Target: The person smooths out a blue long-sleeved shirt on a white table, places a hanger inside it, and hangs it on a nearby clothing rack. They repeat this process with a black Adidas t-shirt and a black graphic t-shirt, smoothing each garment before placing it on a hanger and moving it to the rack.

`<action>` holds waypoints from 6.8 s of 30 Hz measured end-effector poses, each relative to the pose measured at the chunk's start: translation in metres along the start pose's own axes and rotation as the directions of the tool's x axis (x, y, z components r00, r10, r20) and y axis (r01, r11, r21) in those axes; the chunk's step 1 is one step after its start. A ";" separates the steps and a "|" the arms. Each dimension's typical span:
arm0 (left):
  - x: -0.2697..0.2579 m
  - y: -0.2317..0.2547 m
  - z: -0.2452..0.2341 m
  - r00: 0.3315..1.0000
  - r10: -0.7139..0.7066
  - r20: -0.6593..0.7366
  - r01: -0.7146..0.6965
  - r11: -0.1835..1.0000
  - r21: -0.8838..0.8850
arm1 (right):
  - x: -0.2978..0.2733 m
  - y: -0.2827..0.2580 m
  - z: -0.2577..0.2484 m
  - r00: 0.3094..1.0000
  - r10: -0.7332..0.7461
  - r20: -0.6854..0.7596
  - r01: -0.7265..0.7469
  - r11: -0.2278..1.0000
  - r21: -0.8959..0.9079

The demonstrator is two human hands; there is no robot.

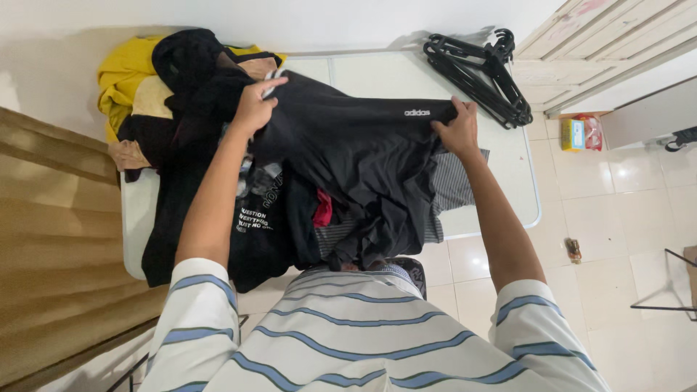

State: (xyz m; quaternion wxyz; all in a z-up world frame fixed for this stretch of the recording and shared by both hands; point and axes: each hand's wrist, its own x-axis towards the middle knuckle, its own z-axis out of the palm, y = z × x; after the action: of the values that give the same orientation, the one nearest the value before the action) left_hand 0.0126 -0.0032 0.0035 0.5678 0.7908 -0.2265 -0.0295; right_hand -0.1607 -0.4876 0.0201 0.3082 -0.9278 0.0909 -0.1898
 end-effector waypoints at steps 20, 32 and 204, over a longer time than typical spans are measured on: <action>0.071 -0.010 0.055 0.966 -0.013 -0.257 0.189 0.713 0.676 | 0.052 0.082 0.102 0.942 0.082 0.324 -0.081 0.997 -0.019; -0.168 -0.001 0.157 0.947 -0.287 -0.142 0.319 0.804 0.502 | -0.169 0.043 0.105 0.992 0.119 -0.032 -0.121 0.990 -0.074; 0.001 -0.047 0.167 0.973 -0.125 0.195 -0.115 0.473 0.874 | 0.081 0.124 0.071 0.660 -0.262 0.704 0.620 0.719 -0.314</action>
State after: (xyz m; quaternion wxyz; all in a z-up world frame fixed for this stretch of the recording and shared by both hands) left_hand -0.0218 -0.1396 -0.0982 0.0501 0.9611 -0.2715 -0.0030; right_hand -0.0642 -0.5705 -0.0835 -0.0068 -0.9753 -0.2042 0.0834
